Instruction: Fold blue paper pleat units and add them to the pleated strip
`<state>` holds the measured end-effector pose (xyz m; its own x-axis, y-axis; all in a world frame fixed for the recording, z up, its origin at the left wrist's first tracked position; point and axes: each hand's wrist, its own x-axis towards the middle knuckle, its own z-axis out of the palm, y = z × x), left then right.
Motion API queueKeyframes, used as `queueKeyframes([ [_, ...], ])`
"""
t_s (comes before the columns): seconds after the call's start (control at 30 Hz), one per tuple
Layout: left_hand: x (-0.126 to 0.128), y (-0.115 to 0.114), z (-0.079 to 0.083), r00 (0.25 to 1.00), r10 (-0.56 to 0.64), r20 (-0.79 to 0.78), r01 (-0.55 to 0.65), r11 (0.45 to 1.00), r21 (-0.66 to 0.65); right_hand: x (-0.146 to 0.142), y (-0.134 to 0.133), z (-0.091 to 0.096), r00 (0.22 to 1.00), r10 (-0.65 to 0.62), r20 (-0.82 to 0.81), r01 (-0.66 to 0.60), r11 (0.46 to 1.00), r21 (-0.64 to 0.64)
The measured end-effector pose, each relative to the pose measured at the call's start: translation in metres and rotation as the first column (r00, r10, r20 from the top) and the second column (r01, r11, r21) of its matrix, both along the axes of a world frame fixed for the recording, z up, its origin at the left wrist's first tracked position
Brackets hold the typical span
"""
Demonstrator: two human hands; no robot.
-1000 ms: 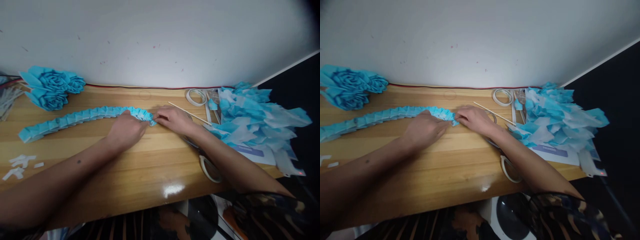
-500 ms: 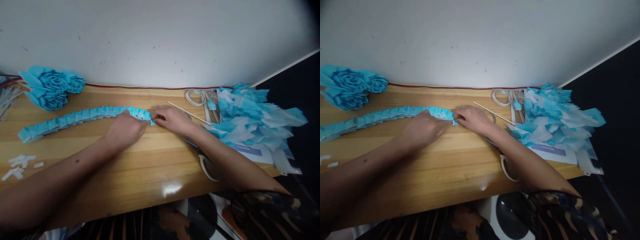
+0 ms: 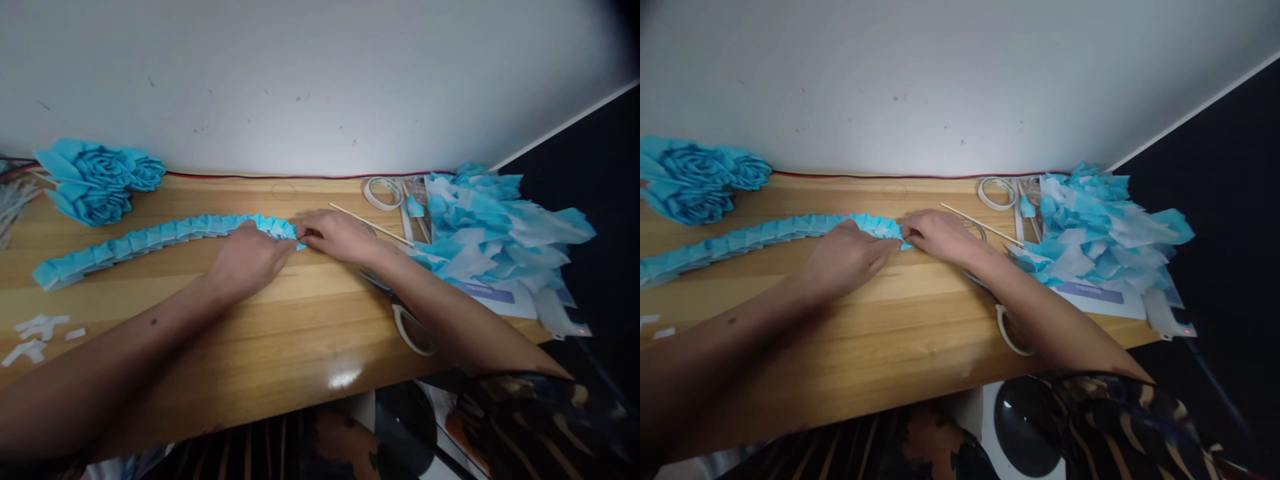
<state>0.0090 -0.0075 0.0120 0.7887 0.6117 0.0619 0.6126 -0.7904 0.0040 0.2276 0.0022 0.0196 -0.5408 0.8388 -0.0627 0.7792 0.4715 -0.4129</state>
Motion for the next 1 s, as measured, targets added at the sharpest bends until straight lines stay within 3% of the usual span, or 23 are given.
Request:
queueKeyframes([
  [0.2,-0.002,0.001,-0.002,0.999,-0.033,0.04,0.033,0.999,-0.005,0.002,0.003,-0.004,1.0,0.009,-0.022,-0.009,1.0,0.005],
  [0.33,-0.002,0.001,-0.002,0.999,-0.035,0.029,0.036,0.999,-0.024,0.017,0.01,0.002,0.982,-0.009,-0.189,-0.026,0.983,-0.183],
  [0.43,0.0,0.001,0.001,1.0,-0.02,-0.004,0.02,0.998,-0.058,0.035,0.014,0.01,0.919,-0.13,-0.372,0.023,0.96,-0.279],
  [0.5,0.001,0.0,0.004,0.999,-0.008,-0.033,0.005,0.996,-0.084,0.043,0.011,0.015,0.89,-0.198,-0.411,0.11,0.967,-0.229],
  [0.6,0.001,-0.002,0.007,0.998,0.006,-0.055,-0.012,0.995,-0.098,0.044,0.0,0.019,0.932,-0.197,-0.304,0.178,0.98,-0.09],
  [0.8,0.0,-0.004,0.004,1.0,-0.01,0.015,0.011,0.999,-0.034,0.024,-0.021,0.009,0.997,-0.071,-0.024,0.072,0.997,0.035],
  [1.0,-0.001,-0.005,0.002,0.999,-0.032,0.013,0.031,0.998,0.055,0.016,-0.015,-0.001,0.978,-0.207,-0.013,0.207,0.972,0.114],
])
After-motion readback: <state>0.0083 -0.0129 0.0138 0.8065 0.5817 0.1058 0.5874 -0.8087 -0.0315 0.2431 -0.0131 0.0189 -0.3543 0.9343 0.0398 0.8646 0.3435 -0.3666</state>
